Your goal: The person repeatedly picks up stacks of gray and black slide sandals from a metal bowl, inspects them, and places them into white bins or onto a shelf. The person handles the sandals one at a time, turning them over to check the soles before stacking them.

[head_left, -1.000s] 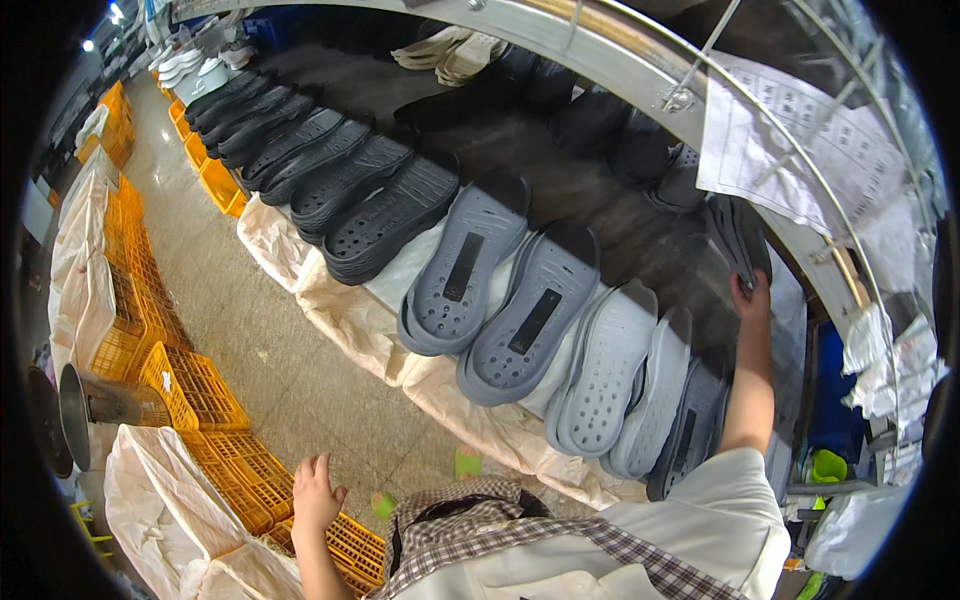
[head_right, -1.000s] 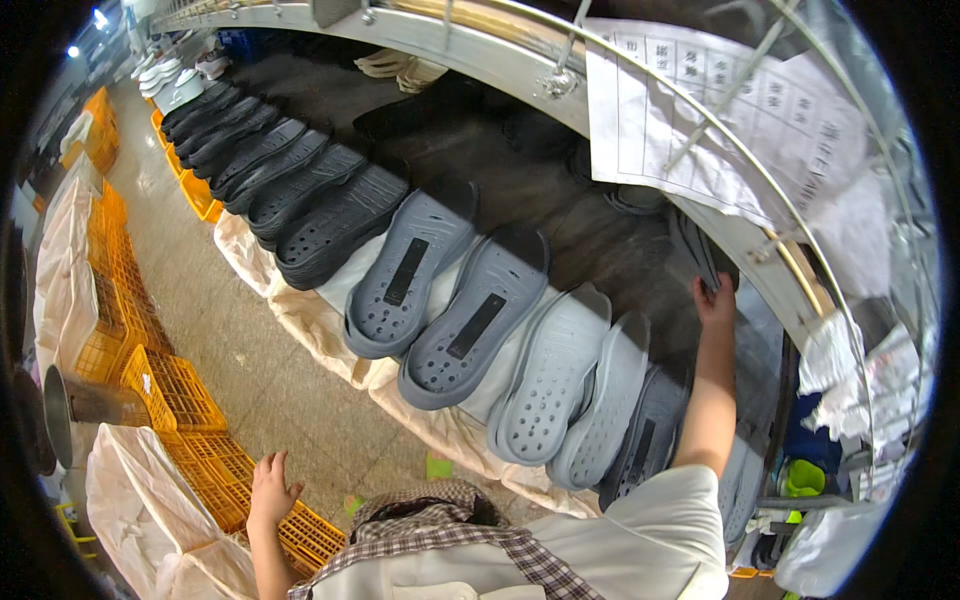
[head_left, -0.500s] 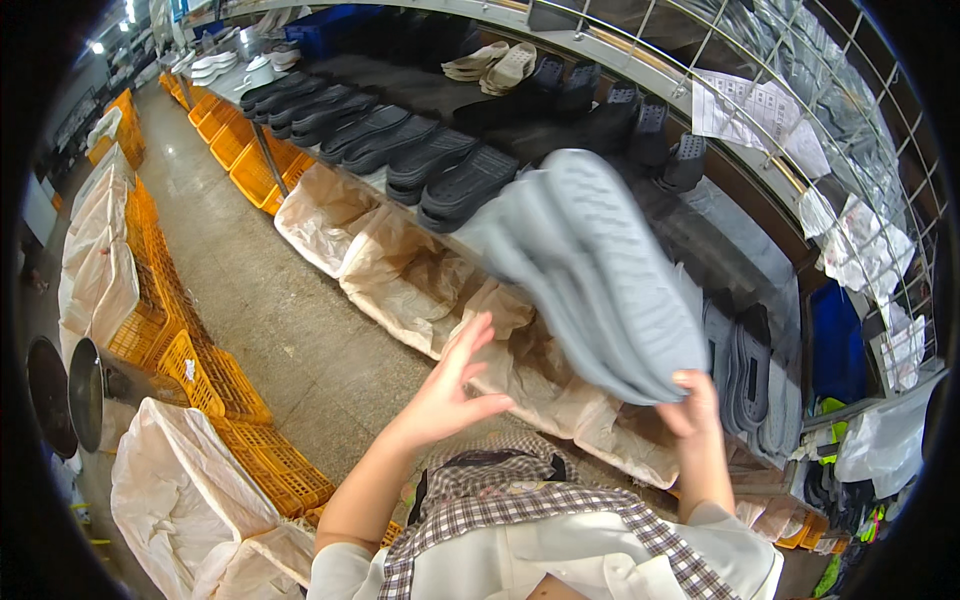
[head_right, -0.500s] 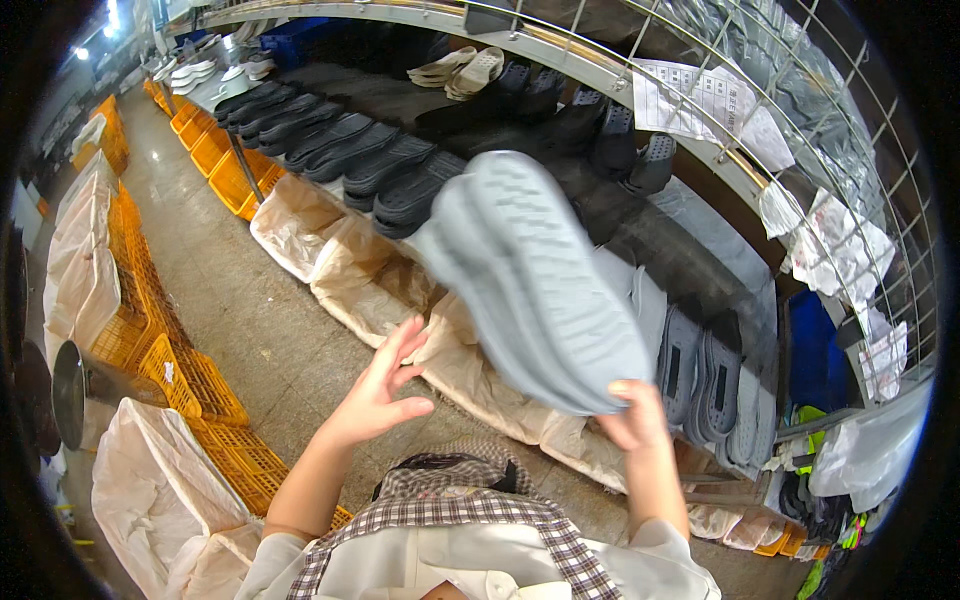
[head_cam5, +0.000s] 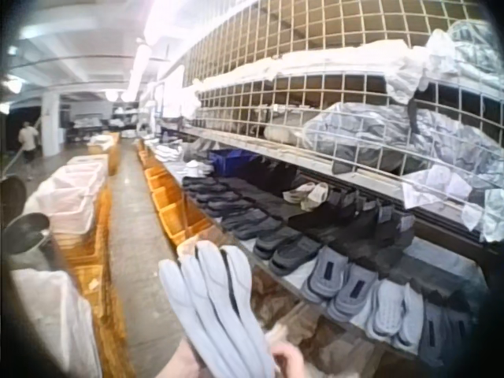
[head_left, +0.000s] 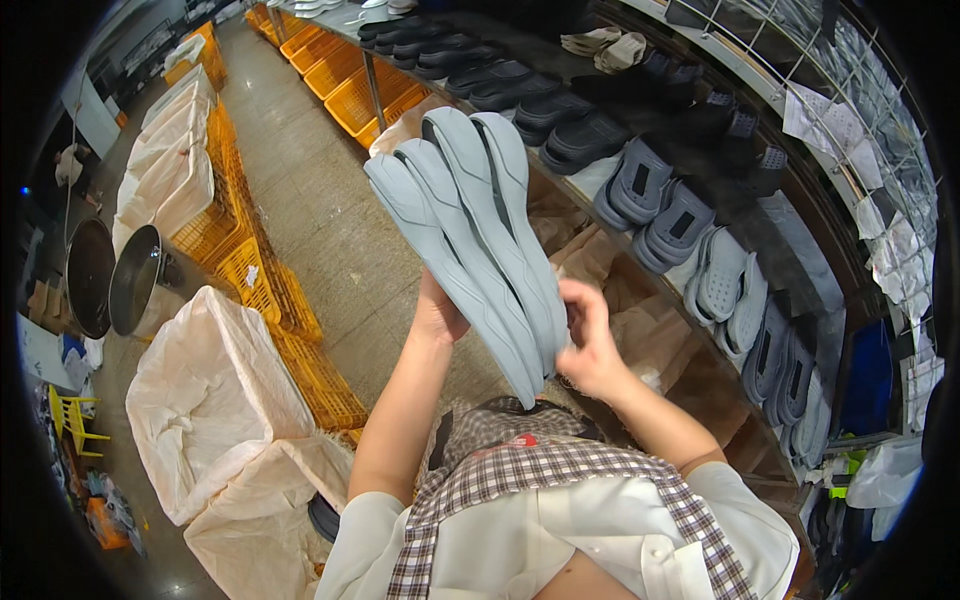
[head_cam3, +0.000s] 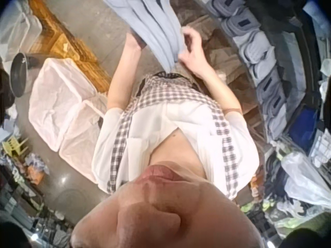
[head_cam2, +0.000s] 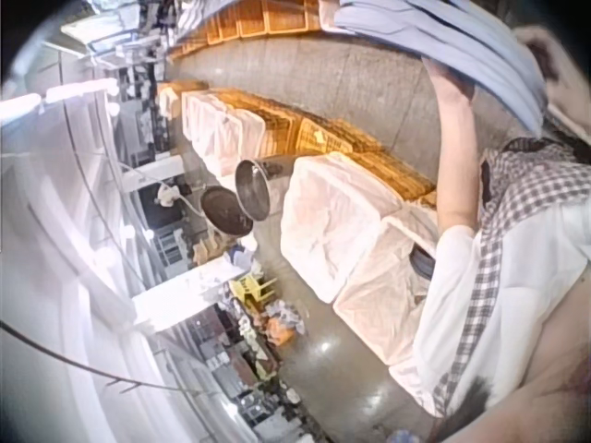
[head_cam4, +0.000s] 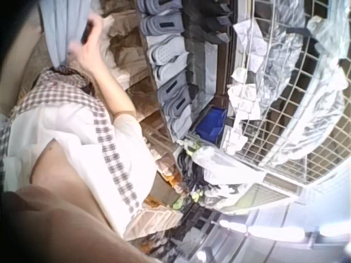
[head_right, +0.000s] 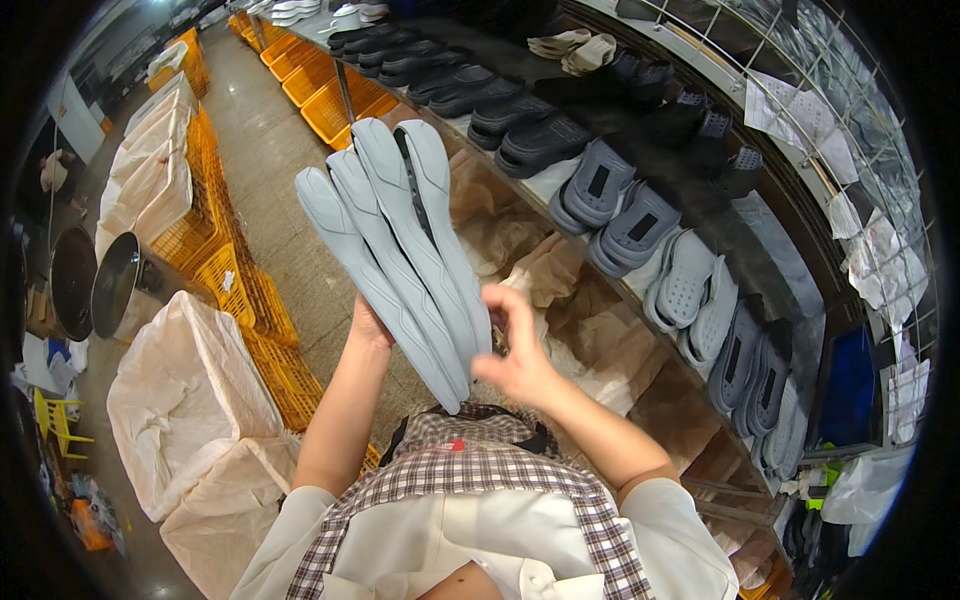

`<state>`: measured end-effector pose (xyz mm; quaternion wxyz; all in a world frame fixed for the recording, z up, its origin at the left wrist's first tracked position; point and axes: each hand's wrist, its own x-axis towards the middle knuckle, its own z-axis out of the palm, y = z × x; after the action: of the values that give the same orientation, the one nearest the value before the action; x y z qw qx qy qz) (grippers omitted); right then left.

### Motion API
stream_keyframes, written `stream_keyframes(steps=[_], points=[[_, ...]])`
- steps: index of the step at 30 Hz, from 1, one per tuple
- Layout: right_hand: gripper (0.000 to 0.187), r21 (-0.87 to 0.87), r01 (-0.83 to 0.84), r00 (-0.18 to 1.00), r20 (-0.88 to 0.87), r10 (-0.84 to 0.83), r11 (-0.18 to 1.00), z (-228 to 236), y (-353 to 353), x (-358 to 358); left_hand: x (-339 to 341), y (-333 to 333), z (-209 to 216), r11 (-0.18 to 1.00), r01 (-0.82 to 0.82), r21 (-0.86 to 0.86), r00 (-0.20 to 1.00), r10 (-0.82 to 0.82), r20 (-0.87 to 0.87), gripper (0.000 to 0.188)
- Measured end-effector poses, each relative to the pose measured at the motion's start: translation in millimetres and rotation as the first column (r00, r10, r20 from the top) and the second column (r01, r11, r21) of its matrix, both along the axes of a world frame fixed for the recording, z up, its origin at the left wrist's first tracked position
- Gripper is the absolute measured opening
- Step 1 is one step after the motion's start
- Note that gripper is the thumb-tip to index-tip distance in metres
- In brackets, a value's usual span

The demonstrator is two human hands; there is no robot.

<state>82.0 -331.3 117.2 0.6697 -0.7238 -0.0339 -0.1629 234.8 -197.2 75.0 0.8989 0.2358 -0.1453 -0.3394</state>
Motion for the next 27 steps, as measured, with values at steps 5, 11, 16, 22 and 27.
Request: stream_keyframes(steps=[5,11,16,22,27], points=[[0.08,-0.118,0.003,0.995,-0.094,-0.015,0.993,22.3,0.7,24.9,-12.4,3.8,9.4,0.996,0.07,0.057,0.995,-0.066,-0.07,0.064],[0.081,-0.129,-0.051,0.992,-0.118,0.035,0.99,29.5,13.7,21.9,-15.1,12.3,9.8,0.993,0.112,0.029,0.994,-0.112,-0.01,0.057],[0.083,-0.192,-0.058,0.994,-0.105,0.038,0.98,29.8,16.0,18.8,-15.6,17.5,8.8,0.993,0.106,0.046,0.994,-0.104,-0.036,0.057],[0.073,-0.258,-0.02,0.99,-0.142,-0.017,0.966,31.0,17.0,23.0,-16.9,14.5,-1.1,0.988,0.012,0.156,1.0,-0.017,0.027,0.057],[0.064,-0.196,-0.023,0.976,-0.215,-0.02,0.98,36.5,15.6,29.3,-30.5,15.9,-17.7,0.982,0.046,0.185,0.986,-0.015,-0.166,0.052]])
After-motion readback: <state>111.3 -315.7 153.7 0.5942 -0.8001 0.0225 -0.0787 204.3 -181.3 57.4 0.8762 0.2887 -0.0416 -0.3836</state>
